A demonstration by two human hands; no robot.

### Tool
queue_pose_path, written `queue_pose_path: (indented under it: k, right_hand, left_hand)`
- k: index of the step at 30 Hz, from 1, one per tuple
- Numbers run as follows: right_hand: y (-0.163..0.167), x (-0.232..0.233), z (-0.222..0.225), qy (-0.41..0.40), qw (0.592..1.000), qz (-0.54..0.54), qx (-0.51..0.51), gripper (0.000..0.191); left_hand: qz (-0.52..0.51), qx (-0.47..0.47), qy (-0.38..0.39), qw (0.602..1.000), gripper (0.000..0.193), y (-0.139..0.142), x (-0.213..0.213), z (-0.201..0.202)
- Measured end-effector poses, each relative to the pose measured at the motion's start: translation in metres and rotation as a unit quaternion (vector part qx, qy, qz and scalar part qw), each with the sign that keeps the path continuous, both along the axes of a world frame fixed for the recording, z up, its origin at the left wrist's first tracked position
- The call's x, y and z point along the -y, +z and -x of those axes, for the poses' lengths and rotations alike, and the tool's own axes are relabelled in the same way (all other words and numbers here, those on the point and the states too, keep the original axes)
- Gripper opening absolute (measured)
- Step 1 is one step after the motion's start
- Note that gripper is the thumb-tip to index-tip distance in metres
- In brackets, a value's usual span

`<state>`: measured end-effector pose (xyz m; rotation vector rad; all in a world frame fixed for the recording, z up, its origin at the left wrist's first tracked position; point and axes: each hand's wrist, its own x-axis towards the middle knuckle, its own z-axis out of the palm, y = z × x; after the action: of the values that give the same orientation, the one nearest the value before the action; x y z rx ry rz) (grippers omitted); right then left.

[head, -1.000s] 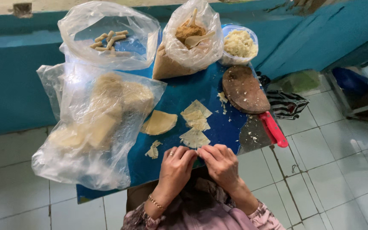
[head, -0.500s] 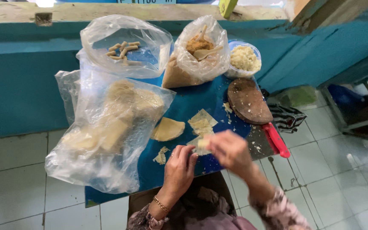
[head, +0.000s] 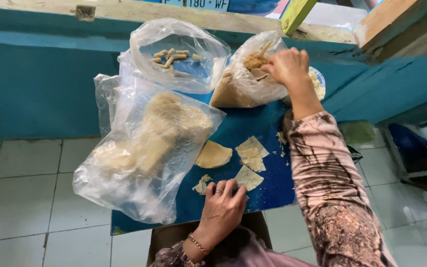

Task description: The person sits at a small blue table and folds square dough wrappers around a filling by hand, pinching the edges closed one piece at a time. They occasionally reach into a plastic bag of filling, then set the finished folded pieces on the table with the others.

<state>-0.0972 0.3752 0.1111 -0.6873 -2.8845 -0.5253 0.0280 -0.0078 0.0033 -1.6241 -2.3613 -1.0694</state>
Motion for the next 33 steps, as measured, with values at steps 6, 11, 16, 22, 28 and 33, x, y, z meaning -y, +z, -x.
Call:
queue_pose_path:
  k: [6,11,16,22,28,33]
  right_hand:
    - [-0.054,-0.017,-0.015,0.087,0.99,0.044,-0.106,0.009]
    - [-0.054,-0.019,-0.017,0.088,0.975,0.098,-0.18,0.013]
    - [-0.051,-0.029,-0.033,0.083,0.94,0.164,-0.288,0.016]
    - [-0.06,-0.027,-0.052,0.101,0.935,0.111,-0.321,0.013]
    - [-0.046,-0.015,-0.052,0.059,0.901,0.285,-0.323,0.016]
    - [-0.034,0.032,-0.111,0.066,0.852,0.43,-0.29,0.018]
  left_hand:
    - [-0.067,-0.029,0.02,0.997,0.032,0.001,0.001,0.0]
    - [-0.06,-0.021,0.019,0.998,0.026,0.006,0.004,0.002]
    - [-0.047,-0.025,0.019,0.998,0.021,0.005,0.001,0.002]
    - [-0.045,-0.034,0.025,0.998,0.019,0.002,-0.001,-0.001]
    - [-0.045,-0.03,0.028,0.998,0.016,0.002,-0.001,0.001]
    - [-0.02,-0.083,0.008,0.996,0.038,-0.001,-0.001,0.002]
